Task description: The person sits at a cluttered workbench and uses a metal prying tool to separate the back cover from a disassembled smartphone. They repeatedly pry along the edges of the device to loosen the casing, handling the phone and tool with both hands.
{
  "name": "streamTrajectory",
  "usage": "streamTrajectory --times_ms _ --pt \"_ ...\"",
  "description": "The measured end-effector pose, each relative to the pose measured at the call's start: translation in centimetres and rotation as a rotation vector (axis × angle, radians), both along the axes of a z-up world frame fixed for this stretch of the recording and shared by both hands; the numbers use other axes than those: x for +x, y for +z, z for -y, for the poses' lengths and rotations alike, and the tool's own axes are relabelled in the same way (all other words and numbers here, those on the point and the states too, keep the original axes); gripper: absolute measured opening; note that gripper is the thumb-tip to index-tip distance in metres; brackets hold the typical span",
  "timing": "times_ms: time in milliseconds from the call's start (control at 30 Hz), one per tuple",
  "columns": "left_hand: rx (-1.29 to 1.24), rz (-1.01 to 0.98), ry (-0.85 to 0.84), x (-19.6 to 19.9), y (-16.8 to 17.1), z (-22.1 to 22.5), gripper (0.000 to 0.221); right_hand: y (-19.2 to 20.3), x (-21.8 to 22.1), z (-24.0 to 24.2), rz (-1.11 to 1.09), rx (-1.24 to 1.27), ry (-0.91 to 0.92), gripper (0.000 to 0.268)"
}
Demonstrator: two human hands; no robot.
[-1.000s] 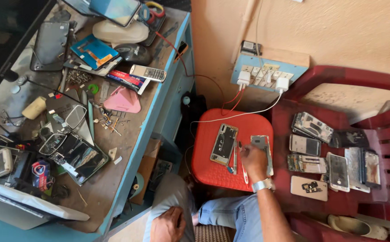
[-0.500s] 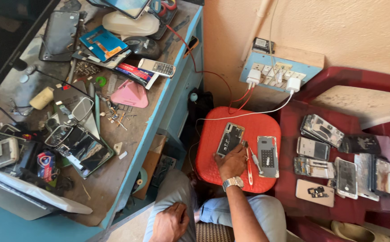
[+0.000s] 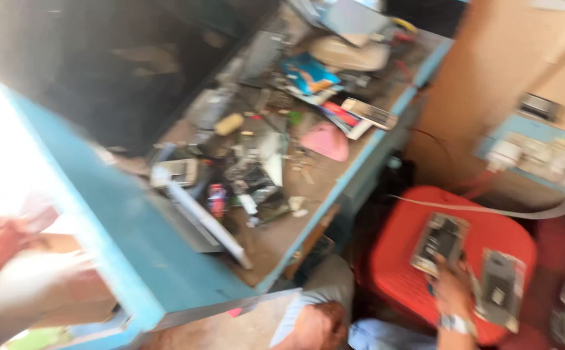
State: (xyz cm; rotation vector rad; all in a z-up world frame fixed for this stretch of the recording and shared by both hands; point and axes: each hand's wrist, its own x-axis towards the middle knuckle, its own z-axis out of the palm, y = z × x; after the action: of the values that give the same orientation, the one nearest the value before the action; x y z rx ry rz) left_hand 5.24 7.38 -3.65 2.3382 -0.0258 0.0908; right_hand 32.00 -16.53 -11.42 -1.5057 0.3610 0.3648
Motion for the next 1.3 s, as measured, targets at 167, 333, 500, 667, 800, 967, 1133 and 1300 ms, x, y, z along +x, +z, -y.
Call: streamTrajectory --times_ms 167,333,500,667,800,967,1133,1300 --pt "-0.028 -0.076 0.106 0.5 0.5 0.6 0.009 2.0 -2.8 2.1 -0.072 0.255 0.033 0.052" --pt "-0.365 -0.118 0.133 7.0 -0.6 1.9 0.026 2.6 -3.6 0.8 -0.167 0.231 0.059 0.037" --pt "-0.386 -0.305 0.187 15.8 -2.1 5.5 0.043 3.5 -3.5 0.8 -0.089 0.067 -0.016 0.033" --pt "-0.374 -0.264 0.072 18.1 -1.8 7.6 0.053 5.4 -3.1 0.0 -0.031 -0.952 0.337 0.049" --pt "-0.219 -0.286 0.001 18.5 -2.0 8.2 0.049 7.8 -2.2 -0.4 -0.010 -1.300 0.457 0.061" --pt "-0.151 -0.266 -0.020 18.8 -2.9 8.5 0.047 16.6 -2.9 -4.6 0.240 -1.410 0.413 0.049" --pt "-0.183 -0.229 -0.016 17.8 -3.3 9.0 0.047 29.7 -8.2 -15.8 0.622 -0.384 0.561 0.032" --pt "-0.285 -0.130 -0.011 15.6 -2.0 7.3 0.048 38.2 -14.1 -25.6 1.041 -0.257 0.911 0.047"
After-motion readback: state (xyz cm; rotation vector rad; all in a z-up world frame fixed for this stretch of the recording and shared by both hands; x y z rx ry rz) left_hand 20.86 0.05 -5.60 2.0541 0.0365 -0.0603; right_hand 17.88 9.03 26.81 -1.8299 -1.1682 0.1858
